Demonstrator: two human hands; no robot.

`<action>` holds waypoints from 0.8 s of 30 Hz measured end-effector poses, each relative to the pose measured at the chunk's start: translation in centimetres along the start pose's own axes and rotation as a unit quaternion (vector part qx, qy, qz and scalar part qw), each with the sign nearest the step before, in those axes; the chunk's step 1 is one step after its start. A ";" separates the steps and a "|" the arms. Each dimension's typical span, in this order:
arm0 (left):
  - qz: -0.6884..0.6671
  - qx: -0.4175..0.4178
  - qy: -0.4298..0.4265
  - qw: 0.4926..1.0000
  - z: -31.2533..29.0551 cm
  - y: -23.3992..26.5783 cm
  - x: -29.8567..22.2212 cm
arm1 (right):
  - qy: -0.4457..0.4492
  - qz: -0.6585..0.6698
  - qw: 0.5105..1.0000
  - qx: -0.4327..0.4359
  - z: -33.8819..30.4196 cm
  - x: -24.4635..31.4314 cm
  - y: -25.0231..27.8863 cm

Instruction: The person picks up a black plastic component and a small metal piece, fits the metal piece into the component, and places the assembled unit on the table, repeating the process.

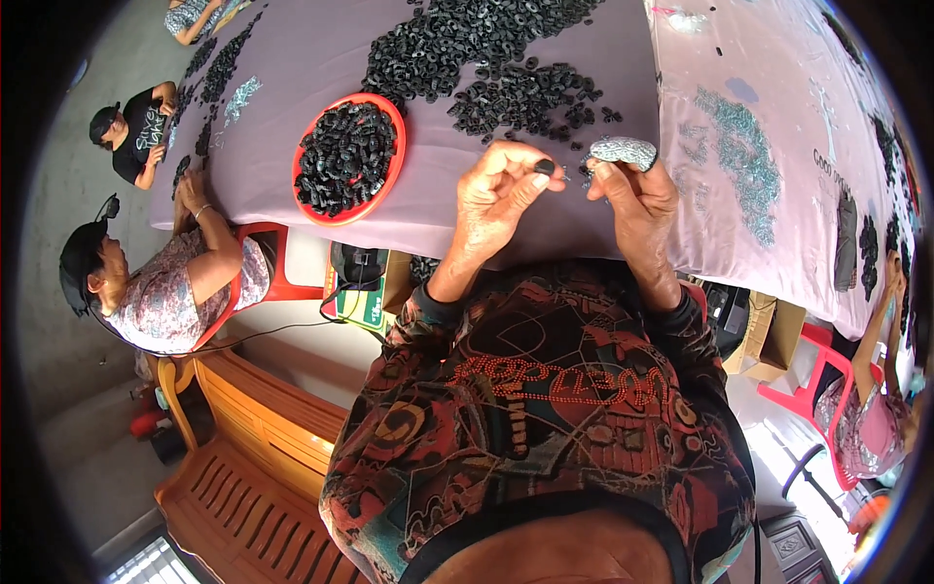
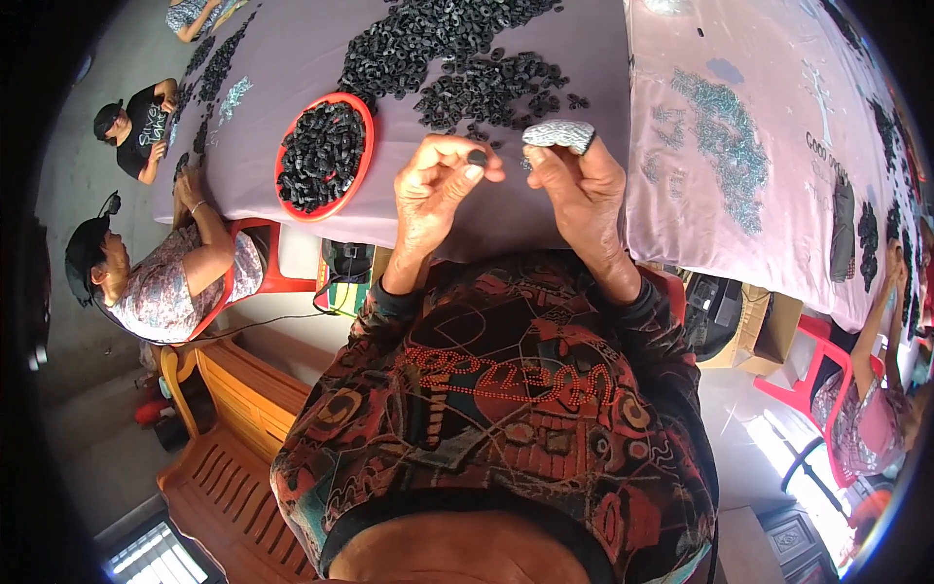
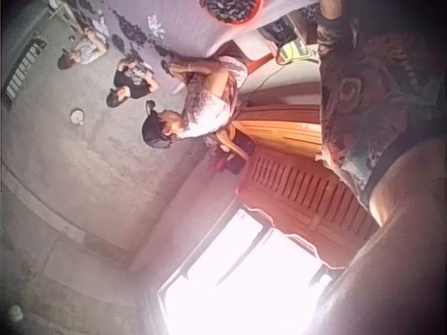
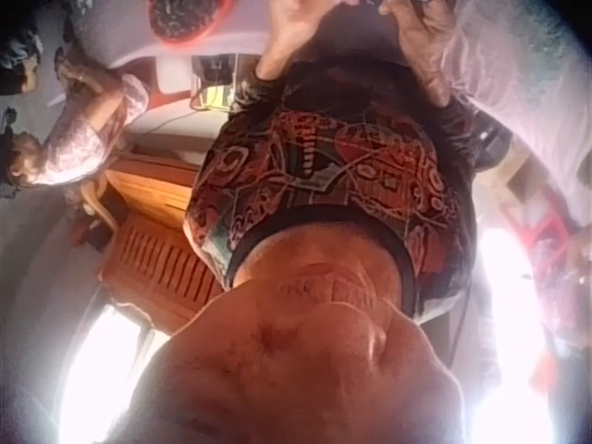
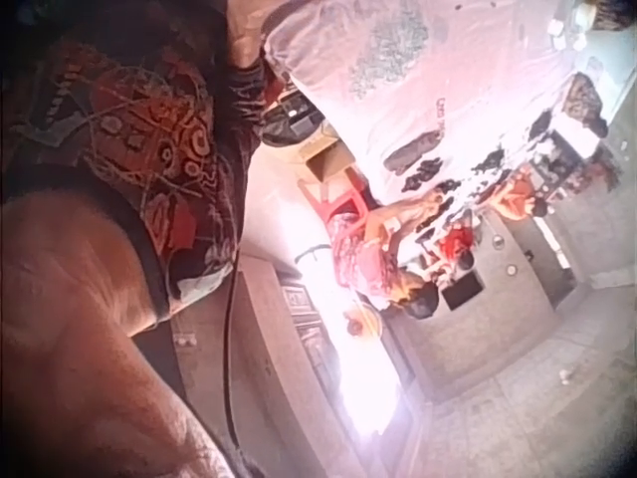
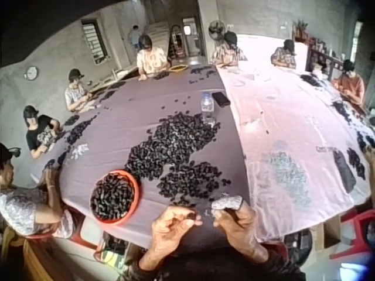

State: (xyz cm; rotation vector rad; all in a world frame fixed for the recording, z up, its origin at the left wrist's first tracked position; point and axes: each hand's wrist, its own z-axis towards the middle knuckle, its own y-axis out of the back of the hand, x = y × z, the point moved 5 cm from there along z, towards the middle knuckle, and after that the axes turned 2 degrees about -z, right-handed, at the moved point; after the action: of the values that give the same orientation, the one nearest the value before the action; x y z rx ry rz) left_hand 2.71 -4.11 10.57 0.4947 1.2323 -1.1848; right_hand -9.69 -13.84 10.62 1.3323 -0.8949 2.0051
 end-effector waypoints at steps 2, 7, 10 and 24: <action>0.009 0.004 0.026 1.000 -0.4 -0.2 0.6 | 0.010 0.020 0.999 0.028 0.1 0.8 -1.0; 0.047 0.000 0.026 0.999 -1.0 -0.5 1.7 | 0.006 -0.016 0.999 0.044 -0.3 0.6 -1.9; 0.059 -0.031 0.050 0.997 -1.5 -0.1 1.9 | -0.006 -0.089 0.995 0.045 -0.7 0.1 -1.6; 0.041 -0.003 0.076 0.996 -2.0 -1.0 3.4 | -0.062 0.000 0.997 0.048 -1.6 -1.3 -0.5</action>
State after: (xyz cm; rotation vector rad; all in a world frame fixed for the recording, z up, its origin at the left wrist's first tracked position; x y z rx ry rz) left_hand 0.52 -4.28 7.12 0.6348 1.3310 -1.0894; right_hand -9.78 -12.39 9.07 1.5237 -0.8612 2.0057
